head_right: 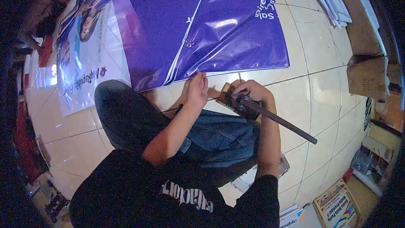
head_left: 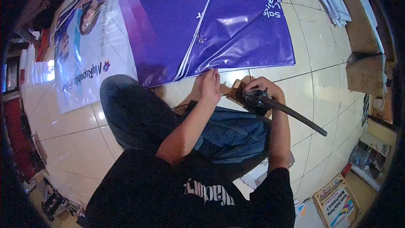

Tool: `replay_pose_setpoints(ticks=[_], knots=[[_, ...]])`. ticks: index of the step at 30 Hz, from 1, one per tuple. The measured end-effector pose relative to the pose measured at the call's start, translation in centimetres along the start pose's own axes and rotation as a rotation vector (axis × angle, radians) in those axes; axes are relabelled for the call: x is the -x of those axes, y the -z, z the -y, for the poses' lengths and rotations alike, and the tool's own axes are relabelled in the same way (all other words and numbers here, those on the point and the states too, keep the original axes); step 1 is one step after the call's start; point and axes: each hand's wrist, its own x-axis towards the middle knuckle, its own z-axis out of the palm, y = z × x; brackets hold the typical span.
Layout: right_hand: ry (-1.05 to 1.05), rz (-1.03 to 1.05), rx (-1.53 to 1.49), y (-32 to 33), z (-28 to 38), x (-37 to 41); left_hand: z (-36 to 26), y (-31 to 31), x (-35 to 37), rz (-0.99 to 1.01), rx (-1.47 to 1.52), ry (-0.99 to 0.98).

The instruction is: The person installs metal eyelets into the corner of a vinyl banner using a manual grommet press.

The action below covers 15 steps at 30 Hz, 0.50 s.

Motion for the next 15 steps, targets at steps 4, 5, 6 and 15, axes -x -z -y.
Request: replay_pose_setpoints(ticks=[4,5,6,15], knots=[[0.060,-0.074,-0.508,-0.1,1.9,5.4,-0.2,-0.6,-0.2,0.028,0.139,0.103],[0.088,-0.076,-0.651,-0.6,2.3,6.5,-0.1,-0.4,-0.5,0.016,0.104,0.150],[0.086,-0.152,-0.422,-1.8,2.9,7.1,-0.3,-0.3,-0.8,0.019,0.109,0.155],[0.107,-0.790,0.119,-9.3,3.1,3.9,-1.6,-0.5,-2.1,0.161,-0.199,0.032]])
